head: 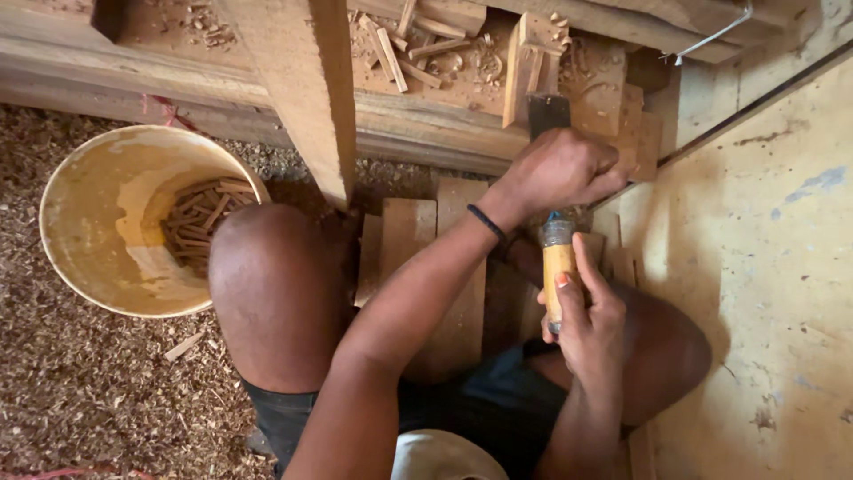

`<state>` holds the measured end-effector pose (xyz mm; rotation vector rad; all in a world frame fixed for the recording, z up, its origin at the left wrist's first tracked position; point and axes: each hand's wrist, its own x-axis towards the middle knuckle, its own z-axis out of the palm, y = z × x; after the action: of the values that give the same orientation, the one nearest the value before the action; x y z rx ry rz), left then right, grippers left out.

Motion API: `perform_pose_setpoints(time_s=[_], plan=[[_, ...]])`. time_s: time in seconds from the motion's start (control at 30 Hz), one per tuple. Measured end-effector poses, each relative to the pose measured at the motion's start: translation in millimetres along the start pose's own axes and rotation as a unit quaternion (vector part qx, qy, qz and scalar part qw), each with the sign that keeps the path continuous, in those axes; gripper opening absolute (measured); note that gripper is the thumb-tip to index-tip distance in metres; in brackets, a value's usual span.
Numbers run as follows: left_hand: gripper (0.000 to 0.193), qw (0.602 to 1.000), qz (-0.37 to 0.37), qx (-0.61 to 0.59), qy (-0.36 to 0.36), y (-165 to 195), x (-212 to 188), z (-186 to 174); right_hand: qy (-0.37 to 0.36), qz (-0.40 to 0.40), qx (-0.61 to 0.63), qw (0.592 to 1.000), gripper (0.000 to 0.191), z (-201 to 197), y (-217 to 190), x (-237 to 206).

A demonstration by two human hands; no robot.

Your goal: The person uses a chisel to carve and shape a piece of wood while sitting on the floor.

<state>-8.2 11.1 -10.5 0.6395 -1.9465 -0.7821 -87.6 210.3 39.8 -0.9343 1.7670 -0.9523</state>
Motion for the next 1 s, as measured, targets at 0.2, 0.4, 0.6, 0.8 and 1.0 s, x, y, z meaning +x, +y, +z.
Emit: perform_pose_setpoints(time_s=[0.2,0.4,0.6,0.8,1.0], plan=[[0.035,1.000,0.010,0.004,-0.002,-4,1,2,-0.004,-0.009,0.002,1.000,0.056,2,-1,1],[0.033,1.000,0.002,0.022,0.001,-8,0,5,0.002,0.014,0.013,1.000,0.056,8,0,3],[0.031,0.999,0.008,0.050,-0.019,-18,4,2,0.005,0.018,0.024,1.000,0.056,16,3,7],[0.038,0.996,-0.009,0.039,-0.074,-28,11,-1,-0.003,0.005,0.042,0.999,0.056,22,0,16],[0.026,0.999,0.005,0.028,-0.040,-31,17,-5,-0.006,-0.001,0.031,1.000,0.055,23,-3,26]])
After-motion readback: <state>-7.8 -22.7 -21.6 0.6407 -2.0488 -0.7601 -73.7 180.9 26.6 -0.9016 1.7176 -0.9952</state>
